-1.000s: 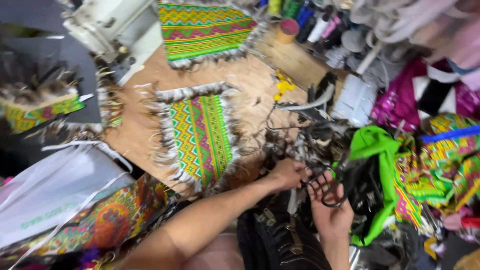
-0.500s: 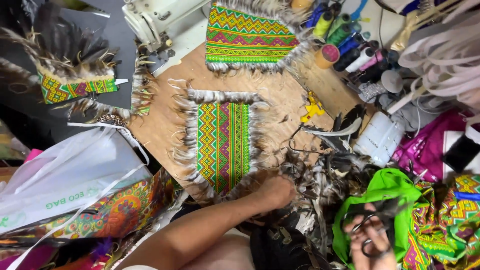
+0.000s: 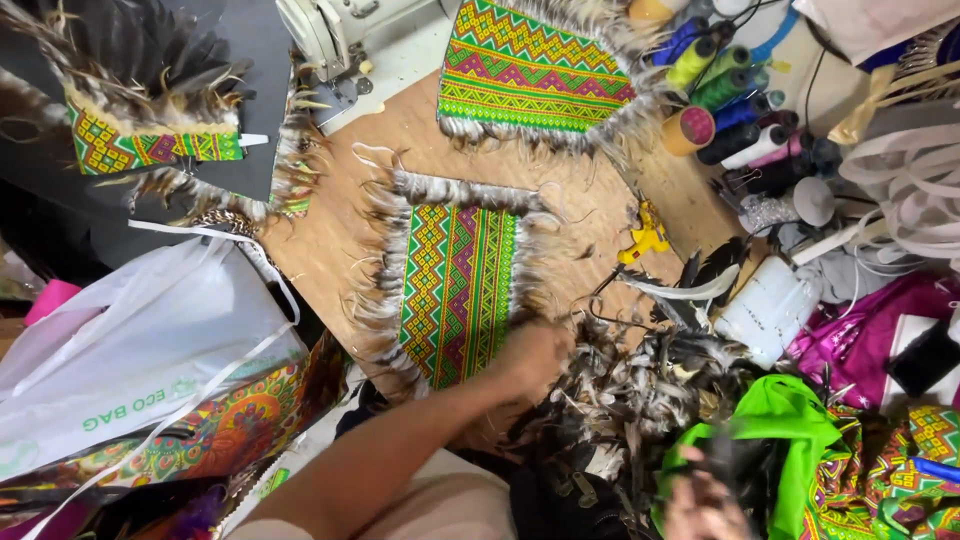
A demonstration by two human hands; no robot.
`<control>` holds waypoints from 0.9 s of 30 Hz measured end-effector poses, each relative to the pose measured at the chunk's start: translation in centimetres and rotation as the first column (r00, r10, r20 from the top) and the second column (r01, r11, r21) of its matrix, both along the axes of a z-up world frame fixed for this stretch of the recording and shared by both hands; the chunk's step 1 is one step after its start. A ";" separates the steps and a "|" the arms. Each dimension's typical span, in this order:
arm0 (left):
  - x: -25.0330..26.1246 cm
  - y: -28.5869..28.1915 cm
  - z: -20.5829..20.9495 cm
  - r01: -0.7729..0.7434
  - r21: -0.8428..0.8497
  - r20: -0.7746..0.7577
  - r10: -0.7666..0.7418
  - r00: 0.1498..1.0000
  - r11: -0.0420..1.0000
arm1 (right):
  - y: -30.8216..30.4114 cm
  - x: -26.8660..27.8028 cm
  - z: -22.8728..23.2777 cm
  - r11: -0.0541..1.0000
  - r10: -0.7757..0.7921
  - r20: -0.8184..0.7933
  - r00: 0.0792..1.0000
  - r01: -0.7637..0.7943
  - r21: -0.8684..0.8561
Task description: Applying hot glue to a patterned fabric base and attaching feathers to create a decorative costume piece, followed by trimming with scissors.
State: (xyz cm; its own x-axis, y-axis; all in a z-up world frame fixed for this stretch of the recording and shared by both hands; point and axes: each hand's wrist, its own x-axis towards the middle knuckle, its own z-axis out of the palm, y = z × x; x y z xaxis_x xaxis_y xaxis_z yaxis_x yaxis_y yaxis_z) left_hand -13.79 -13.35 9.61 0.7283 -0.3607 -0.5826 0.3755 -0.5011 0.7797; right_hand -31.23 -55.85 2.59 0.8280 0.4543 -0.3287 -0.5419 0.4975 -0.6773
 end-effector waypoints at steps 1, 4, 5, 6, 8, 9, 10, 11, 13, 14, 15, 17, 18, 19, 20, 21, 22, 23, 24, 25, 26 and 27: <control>0.9 1.2 -0.9 -0.098 0.102 -0.012 0.100 0.995 0.990 | -3.9 -0.8 -2.8 0.933 -0.342 0.062 0.938 0.332 0.136; 2.5 6.8 -8.3 -0.407 0.120 0.280 0.363 0.889 0.905 | -11.1 -4.4 -2.8 0.763 -0.471 0.235 0.850 0.526 -0.374; 3.0 9.0 -11.5 -0.575 -0.030 0.529 0.501 0.685 0.818 | -12.6 -6.0 -1.5 0.392 -0.232 0.220 0.947 0.298 -0.870; 3.5 11.5 -10.6 -0.568 -0.031 0.531 0.495 0.687 0.822 | -10.7 -3.0 -1.4 0.391 -0.240 0.223 0.945 0.304 -0.869; 4.4 16.2 -8.7 -0.832 0.195 0.593 0.614 0.522 0.519 | -7.4 2.9 -0.7 0.204 -0.260 0.301 0.918 0.357 -0.912; 5.0 18.1 -9.9 -0.829 0.197 0.589 0.613 0.527 0.523 | -4.8 -0.5 -0.8 0.201 -0.263 0.298 0.918 0.354 -0.913; 5.5 19.9 -11.0 -0.863 0.286 0.565 0.654 0.503 0.417 | -2.3 -3.9 -0.9 0.060 -0.260 0.350 0.900 0.377 -0.924; 6.0 21.8 -12.2 -0.872 0.374 0.546 0.685 0.482 0.315 | 0.6 -7.9 -1.1 -0.084 -0.259 0.400 0.879 0.392 -0.916; 6.0 25.1 -17.3 -0.847 0.335 0.456 0.715 0.529 0.413 | 7.1 -2.5 6.2 -0.266 -0.181 0.186 0.966 0.134 -0.955; 6.8 25.7 -20.0 -0.822 0.286 0.362 0.739 0.568 0.492 | 10.6 -1.6 10.3 -0.437 -0.142 -0.062 0.988 -0.119 -0.892; 6.3 23.8 -17.2 -0.795 0.278 0.341 0.718 0.606 0.539 | 11.6 -1.7 11.4 -0.451 -0.193 -0.063 0.979 -0.145 -0.880; 5.3 21.4 -11.4 -0.857 0.266 0.800 0.395 0.452 0.442 | 13.7 -0.6 13.0 -0.368 0.049 0.068 0.996 0.082 -0.926; 5.5 18.6 -10.1 -0.839 0.263 0.794 0.388 0.469 0.476 | 14.2 -0.6 13.6 -0.383 0.013 0.065 0.998 0.065 -0.922; 5.4 16.3 -8.8 -0.684 0.036 0.773 0.414 0.481 0.729 | 14.7 -0.2 14.0 -0.396 0.096 0.088 0.991 0.119 -0.910; 5.2 14.1 -7.3 -0.440 -0.208 0.748 0.432 0.504 0.873 | 15.3 0.1 14.4 -0.405 0.177 0.109 0.978 0.174 -0.897; 4.4 10.5 -3.3 -0.426 -0.215 0.747 0.428 0.508 0.879 | 15.5 0.2 14.7 -0.413 0.162 0.111 0.980 0.170 -0.895; 3.6 7.2 0.8 -0.194 -0.189 0.567 0.268 0.779 0.963 | 15.9 0.2 15.1 -0.339 0.172 0.153 0.973 0.204 -0.919; 2.7 4.1 4.9 0.047 -0.223 0.354 0.035 0.935 0.974 | 16.2 0.6 15.4 -0.260 0.187 0.203 0.961 0.247 -0.933; 2.0 1.6 5.1 0.056 -0.228 0.363 0.031 0.931 0.972 | 16.3 0.6 15.5 -0.267 0.182 0.211 0.960 0.255 -0.929; 1.3 -0.8 5.4 0.221 -0.356 0.202 -0.156 0.967 0.908 | 16.4 0.6 15.6 -0.172 0.182 0.248 0.951 0.279 -0.945; 0.5 -3.2 5.7 0.345 -0.499 0.066 -0.362 0.930 0.795 | 16.5 0.6 15.7 -0.075 0.180 0.285 0.942 0.301 -0.951; -0.2 -5.3 3.4 0.349 -0.499 0.072 -0.363 0.929 0.793 | 16.0 0.3 15.8 -0.077 0.179 0.289 0.940 0.306 -0.949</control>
